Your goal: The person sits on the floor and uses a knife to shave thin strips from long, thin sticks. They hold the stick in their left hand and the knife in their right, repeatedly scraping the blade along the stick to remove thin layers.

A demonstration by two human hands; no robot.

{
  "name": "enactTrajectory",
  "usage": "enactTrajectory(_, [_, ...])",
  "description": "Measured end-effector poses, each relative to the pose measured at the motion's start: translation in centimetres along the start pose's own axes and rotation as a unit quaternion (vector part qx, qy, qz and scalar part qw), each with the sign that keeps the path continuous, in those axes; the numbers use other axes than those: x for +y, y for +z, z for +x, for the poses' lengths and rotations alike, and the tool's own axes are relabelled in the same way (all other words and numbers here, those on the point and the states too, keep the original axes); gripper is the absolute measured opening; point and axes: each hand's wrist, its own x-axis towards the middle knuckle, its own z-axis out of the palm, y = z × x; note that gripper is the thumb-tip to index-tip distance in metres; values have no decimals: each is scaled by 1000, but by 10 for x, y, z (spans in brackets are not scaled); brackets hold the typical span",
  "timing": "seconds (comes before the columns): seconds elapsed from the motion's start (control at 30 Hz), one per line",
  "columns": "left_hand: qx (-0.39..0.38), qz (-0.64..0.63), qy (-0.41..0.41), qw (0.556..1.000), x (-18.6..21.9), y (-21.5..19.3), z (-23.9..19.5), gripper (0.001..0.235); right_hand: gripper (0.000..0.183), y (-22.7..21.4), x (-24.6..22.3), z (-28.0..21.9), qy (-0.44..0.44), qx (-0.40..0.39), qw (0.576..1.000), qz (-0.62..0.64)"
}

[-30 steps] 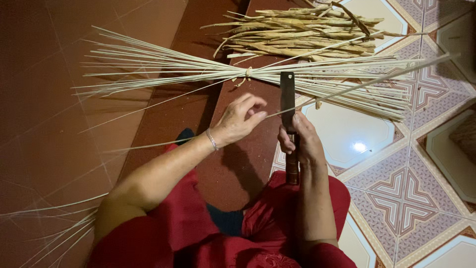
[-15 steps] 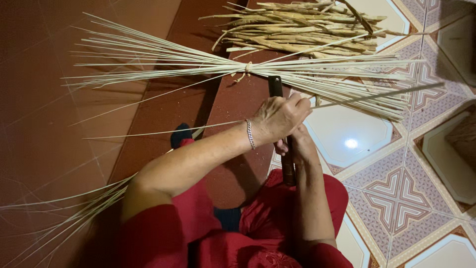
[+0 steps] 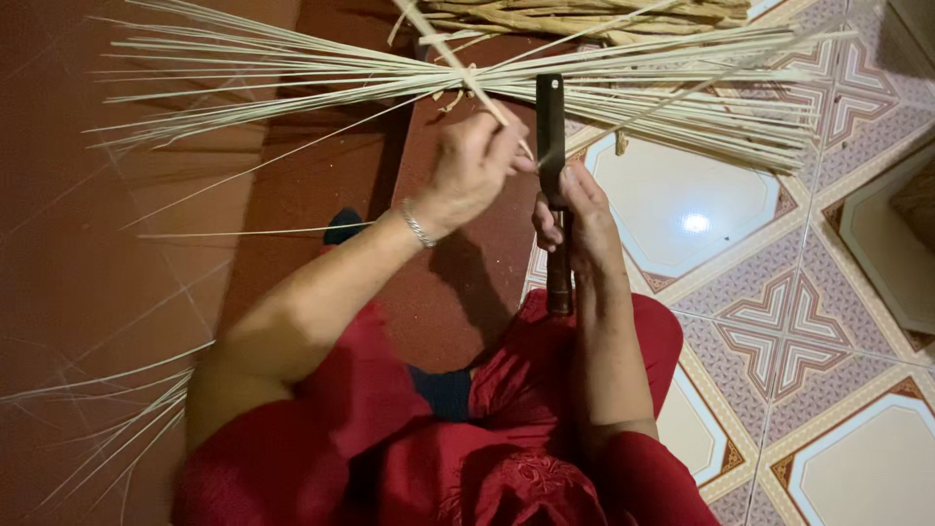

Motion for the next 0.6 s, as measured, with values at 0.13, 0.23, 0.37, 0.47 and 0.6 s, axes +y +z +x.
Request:
enactTrajectory(0.13, [-4, -56, -27, 998, 1, -22, -5, 25, 28, -1, -2, -1, -6, 10, 1000, 12])
enactTrajectory(0.23, [-19, -128, -53, 990, -2, -38, -9, 26, 29, -2, -4, 0, -20, -5, 999, 26])
enactTrajectory(0.37, [22, -165, -165, 972, -6, -55, -12, 26, 29, -6, -6, 4, 0, 17, 999, 51])
enactTrajectory(0.47, [41, -232, -183, 954, -11, -65, -19, 25, 26, -12, -3, 3, -12, 20, 996, 81])
enactTrajectory(0.6, [62, -263, -171, 947, -14, -78, -25, 24, 27, -23, -5, 3, -12, 26, 995, 97])
